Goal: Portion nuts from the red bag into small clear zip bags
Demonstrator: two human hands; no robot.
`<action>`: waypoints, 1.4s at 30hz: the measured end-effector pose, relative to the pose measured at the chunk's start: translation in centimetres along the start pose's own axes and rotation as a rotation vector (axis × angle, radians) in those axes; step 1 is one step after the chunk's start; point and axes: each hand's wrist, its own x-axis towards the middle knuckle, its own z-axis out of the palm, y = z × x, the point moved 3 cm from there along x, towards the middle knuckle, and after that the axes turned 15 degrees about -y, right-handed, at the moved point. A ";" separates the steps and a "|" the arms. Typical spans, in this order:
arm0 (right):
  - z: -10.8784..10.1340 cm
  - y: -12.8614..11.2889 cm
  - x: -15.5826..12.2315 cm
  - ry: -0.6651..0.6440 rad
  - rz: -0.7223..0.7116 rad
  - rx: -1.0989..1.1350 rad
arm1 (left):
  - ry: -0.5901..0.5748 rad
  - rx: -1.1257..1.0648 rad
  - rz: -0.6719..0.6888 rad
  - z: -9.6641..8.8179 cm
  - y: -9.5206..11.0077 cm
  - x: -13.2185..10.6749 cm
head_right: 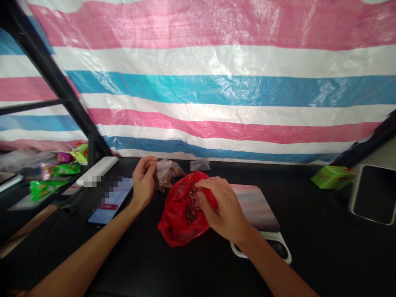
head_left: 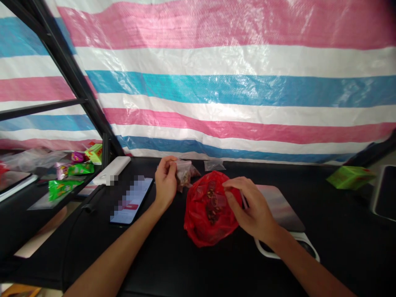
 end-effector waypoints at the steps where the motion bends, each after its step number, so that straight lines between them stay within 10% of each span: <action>1: 0.1 0.0 0.1 -0.032 -0.009 -0.018 | 0.013 0.095 -0.022 -0.6 -0.5 0.7; 7: -0.2 0.3 0.3 -0.047 -0.042 -0.093 | -0.174 0.793 -0.007 -1.2 -2.3 1.8; 13: -2.3 2.9 1.9 0.157 0.079 -0.028 | -0.079 0.804 0.169 -0.8 -0.2 1.2; 20: 0.4 9.7 9.0 -0.482 0.295 -0.367 | -0.343 0.658 0.237 2.5 2.7 -2.3; 25: 1.5 11.5 8.9 -0.533 0.365 -0.380 | -0.437 0.533 0.249 4.0 3.1 -4.0; 28: 0.2 10.6 7.2 -0.422 0.417 -0.366 | -0.448 0.437 0.207 3.9 2.8 -3.7; 32: -1.9 6.6 5.2 0.064 0.298 -0.086 | -0.451 0.244 0.156 4.1 2.5 -3.4; 35: -0.7 2.5 4.5 -0.075 0.081 0.208 | -0.492 0.062 0.136 4.6 2.6 -3.7; 42: 0.4 -0.7 3.0 -0.391 0.079 0.311 | -0.383 -0.055 0.026 4.7 1.6 -3.4</action>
